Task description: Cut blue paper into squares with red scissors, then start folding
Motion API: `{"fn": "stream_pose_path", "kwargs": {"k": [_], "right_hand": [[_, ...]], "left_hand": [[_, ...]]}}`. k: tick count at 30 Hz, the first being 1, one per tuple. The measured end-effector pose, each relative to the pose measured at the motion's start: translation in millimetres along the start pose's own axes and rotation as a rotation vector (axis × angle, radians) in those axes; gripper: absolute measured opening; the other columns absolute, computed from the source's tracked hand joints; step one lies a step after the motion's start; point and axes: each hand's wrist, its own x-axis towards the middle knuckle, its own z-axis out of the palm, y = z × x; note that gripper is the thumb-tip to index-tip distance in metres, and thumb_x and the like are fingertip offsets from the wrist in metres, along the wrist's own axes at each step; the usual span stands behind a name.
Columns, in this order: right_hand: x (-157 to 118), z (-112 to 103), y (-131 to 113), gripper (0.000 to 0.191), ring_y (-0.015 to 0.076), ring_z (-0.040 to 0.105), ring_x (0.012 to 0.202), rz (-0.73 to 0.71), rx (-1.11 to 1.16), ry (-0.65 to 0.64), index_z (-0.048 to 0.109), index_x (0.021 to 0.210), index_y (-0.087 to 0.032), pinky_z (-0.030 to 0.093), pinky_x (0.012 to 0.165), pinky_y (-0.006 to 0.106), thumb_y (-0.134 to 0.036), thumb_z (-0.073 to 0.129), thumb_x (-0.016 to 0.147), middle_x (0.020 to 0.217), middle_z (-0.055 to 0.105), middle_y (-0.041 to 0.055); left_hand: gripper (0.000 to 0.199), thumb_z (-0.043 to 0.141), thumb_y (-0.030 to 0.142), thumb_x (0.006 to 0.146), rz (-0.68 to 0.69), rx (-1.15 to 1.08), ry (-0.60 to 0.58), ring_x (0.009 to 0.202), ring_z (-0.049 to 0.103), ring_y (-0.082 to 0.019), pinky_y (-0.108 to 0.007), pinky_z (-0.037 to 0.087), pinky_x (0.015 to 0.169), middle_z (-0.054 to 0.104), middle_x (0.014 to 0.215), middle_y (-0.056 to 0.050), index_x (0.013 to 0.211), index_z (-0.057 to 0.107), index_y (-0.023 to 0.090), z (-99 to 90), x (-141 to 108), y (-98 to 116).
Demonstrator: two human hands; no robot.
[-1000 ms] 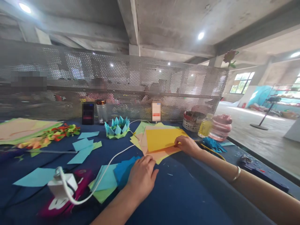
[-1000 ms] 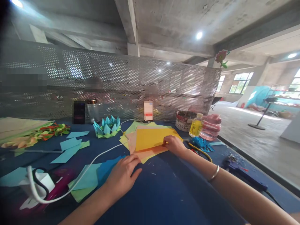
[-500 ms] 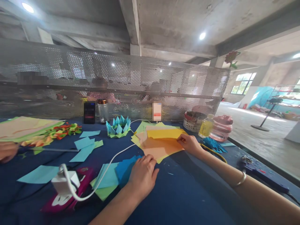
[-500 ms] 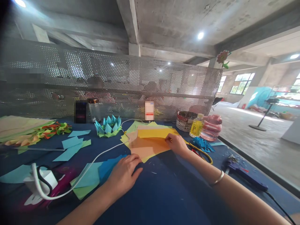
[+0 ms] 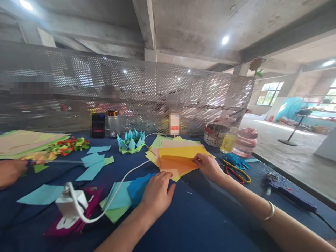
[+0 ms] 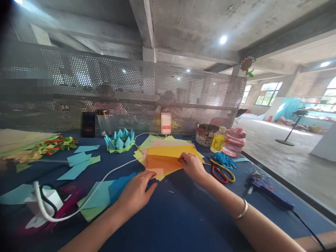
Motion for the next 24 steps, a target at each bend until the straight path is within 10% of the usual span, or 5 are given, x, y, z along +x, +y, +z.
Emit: {"fn": "stream_pose_path", "kwargs": {"k": [13,18,24], "right_hand": [[-10.9,2.7,-5.9,0.01,0.0198,0.065,0.081,-0.1,0.139,0.011,0.06,0.073,-0.022,0.048,0.073,0.03,-0.02,0.053,0.081,0.084,0.071,0.0044],[-16.7,2.0,-11.5,0.01,0.0173,0.065,0.077,-0.181,0.214,-0.04,0.06,0.075,-0.023,0.049,0.072,0.028,-0.023,0.054,0.083,0.083,0.071,0.0033],[-6.9,-13.9,-12.8,0.042,0.0171,0.066,0.083,-0.176,0.158,-0.141,0.067,0.085,-0.022,0.048,0.076,0.027,-0.04,0.031,0.096,0.09,0.071,0.0048]], "left_hand": [[0.062,0.052,0.023,0.083,-0.184,-0.194,0.201,0.093,0.066,-0.024,-0.036,0.048,0.082,0.071,0.098,-0.009,0.139,0.027,0.015,-4.9,8.1,-12.8],[0.046,0.052,0.025,0.083,-0.211,-0.473,0.105,0.093,0.068,-0.02,-0.029,0.05,0.082,0.074,0.098,-0.007,0.128,0.051,0.015,-13.0,13.1,-12.4],[0.032,0.046,0.026,0.086,-0.142,-0.207,0.142,0.1,0.066,-0.024,-0.034,0.048,0.09,0.072,0.107,-0.005,0.107,0.069,0.021,-19.8,12.5,-11.5]]}}
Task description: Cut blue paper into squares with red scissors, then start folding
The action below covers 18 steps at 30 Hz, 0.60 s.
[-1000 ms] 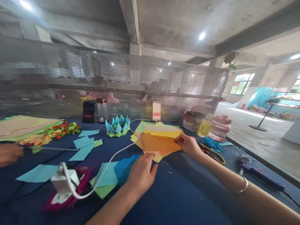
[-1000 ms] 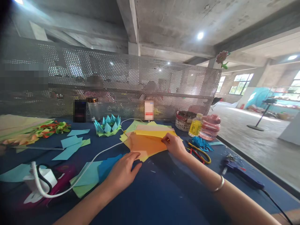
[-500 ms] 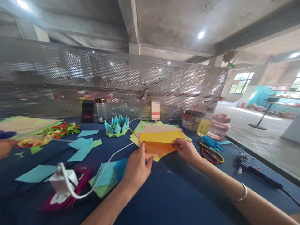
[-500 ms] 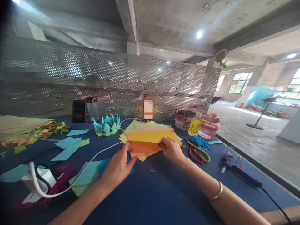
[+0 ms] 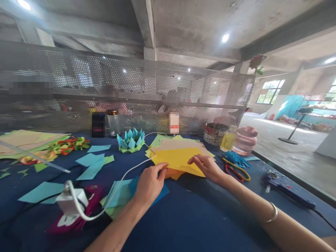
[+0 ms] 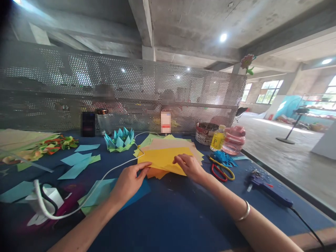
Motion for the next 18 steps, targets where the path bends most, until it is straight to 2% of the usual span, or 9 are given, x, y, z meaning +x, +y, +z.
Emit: {"fn": "stream_pose_path", "kwargs": {"k": [2,4,8,10,12,18], "right_hand": [[9.3,-4.4,6.7,0.042,0.0181,0.066,0.078,0.053,-0.037,0.034,0.067,0.086,-0.02,0.048,0.071,0.028,-0.038,0.03,0.096,0.089,0.072,0.0054],[20.5,-5.4,14.4,0.031,0.0183,0.065,0.074,0.07,-0.076,0.028,0.067,0.084,-0.02,0.048,0.068,0.028,-0.033,0.04,0.092,0.084,0.072,0.0049],[41.8,3.1,19.4,0.02,0.0191,0.065,0.08,0.042,-0.141,-0.04,0.068,0.086,-0.019,0.047,0.073,0.028,-0.021,0.048,0.086,0.088,0.072,0.0064],[50.4,11.7,14.7,0.016,0.0208,0.064,0.085,0.007,-0.172,-0.098,0.068,0.087,-0.018,0.046,0.078,0.031,-0.02,0.053,0.084,0.09,0.071,0.0075],[58.2,22.1,7.4,0.013,0.0226,0.063,0.092,-0.032,-0.199,-0.165,0.069,0.089,-0.018,0.045,0.084,0.033,-0.023,0.059,0.082,0.095,0.07,0.0084],[83.1,48.0,-12.9,0.038,0.0292,0.057,0.108,-0.098,-0.29,-0.306,0.064,0.11,-0.016,0.043,0.09,0.038,-0.038,0.063,0.08,0.116,0.064,0.0143]], "left_hand": [[0.032,0.046,0.026,0.086,0.046,0.006,-0.009,0.096,0.067,-0.022,-0.032,0.049,0.087,0.073,0.103,-0.005,0.107,0.069,0.021,1.7,-3.7,2.4],[0.031,0.047,0.024,0.086,0.131,-0.031,-0.043,0.093,0.067,-0.02,-0.029,0.05,0.085,0.073,0.102,-0.004,0.107,0.069,0.022,5.6,-9.2,6.1],[0.03,0.047,0.02,0.085,0.408,-0.001,-0.198,0.092,0.066,-0.019,-0.028,0.05,0.082,0.073,0.099,-0.004,0.105,0.069,0.025,15.2,-21.9,14.5],[0.031,0.045,0.019,0.086,0.523,0.052,-0.269,0.088,0.067,-0.019,-0.028,0.051,0.078,0.073,0.094,-0.005,0.105,0.068,0.026,18.5,-26.8,17.4],[0.031,0.044,0.019,0.086,0.596,0.096,-0.285,0.083,0.067,-0.019,-0.028,0.051,0.074,0.073,0.089,-0.006,0.106,0.067,0.025,19.8,-30.5,18.9],[0.029,0.043,0.021,0.087,0.721,0.15,-0.25,0.067,0.066,-0.017,-0.025,0.05,0.062,0.07,0.072,-0.005,0.105,0.065,0.025,15.3,-40.5,22.0]]}}
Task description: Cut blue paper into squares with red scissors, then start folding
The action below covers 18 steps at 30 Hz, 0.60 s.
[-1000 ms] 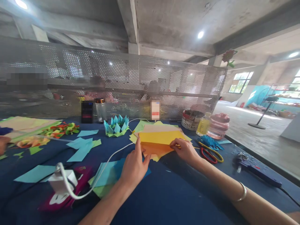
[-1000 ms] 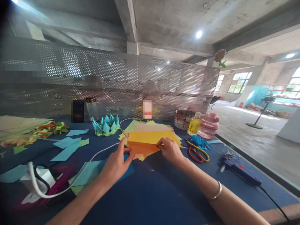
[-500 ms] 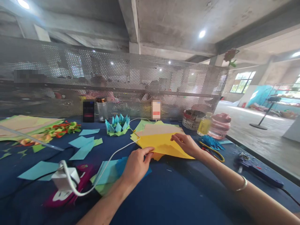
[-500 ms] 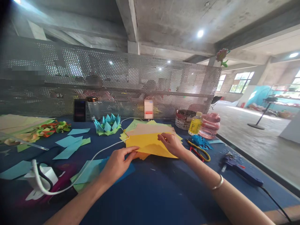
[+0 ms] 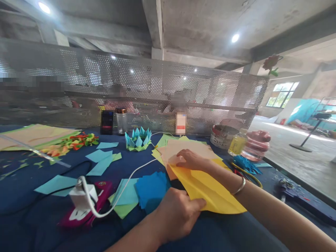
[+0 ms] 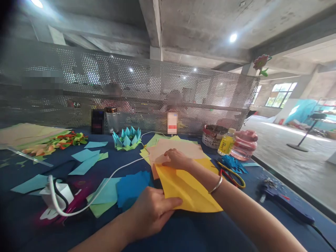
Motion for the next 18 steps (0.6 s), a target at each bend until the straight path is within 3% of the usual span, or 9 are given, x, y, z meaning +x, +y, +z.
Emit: {"fn": "stream_pose_path", "kwargs": {"k": [4,9,11,14,18], "right_hand": [[15.3,-2.6,-3.5,0.041,0.0291,0.06,0.103,-0.027,-0.075,-0.089,0.062,0.115,-0.016,0.045,0.085,0.036,-0.04,0.059,0.082,0.115,0.065,0.0147],[22.1,-13.1,-0.6,0.031,0.0265,0.064,0.09,-0.072,-0.171,-0.187,0.067,0.103,-0.015,0.045,0.074,0.032,-0.037,0.055,0.084,0.102,0.069,0.0128],[22.5,-17.8,0.4,0.027,0.0256,0.064,0.089,-0.09,-0.201,-0.222,0.068,0.101,-0.016,0.045,0.074,0.031,-0.032,0.058,0.081,0.1,0.07,0.0116],[22.1,-21.3,-0.8,0.037,0.0264,0.064,0.091,-0.119,-0.227,-0.25,0.065,0.109,-0.018,0.045,0.076,0.031,-0.03,0.065,0.074,0.104,0.069,0.0102],[20.3,-18.4,-6.7,0.036,0.027,0.064,0.089,-0.125,-0.246,-0.236,0.065,0.109,-0.017,0.044,0.077,0.033,-0.037,0.06,0.08,0.102,0.069,0.0121]], "left_hand": [[0.023,0.046,0.021,0.085,0.093,0.03,0.077,0.06,0.064,-0.015,-0.022,0.047,0.054,0.066,0.063,-0.003,0.097,0.065,0.024,-0.4,-1.4,9.0],[0.009,0.051,0.019,0.079,0.226,0.093,0.233,0.045,0.054,-0.01,-0.018,0.032,0.038,0.057,0.053,0.004,0.078,0.059,0.022,14.3,0.8,13.5],[0.008,0.052,0.021,0.079,0.227,0.104,0.261,0.044,0.052,-0.009,-0.017,0.03,0.038,0.056,0.052,0.005,0.074,0.058,0.021,21.0,1.3,13.4],[0.009,0.053,0.022,0.079,0.218,0.114,0.277,0.043,0.051,-0.009,-0.017,0.028,0.037,0.055,0.05,0.005,0.07,0.056,0.021,25.3,1.7,13.4],[0.009,0.053,0.021,0.078,0.222,0.127,0.334,0.042,0.051,-0.011,-0.023,0.019,0.034,0.055,0.05,0.006,0.069,0.054,0.023,22.1,2.5,13.5]]}}
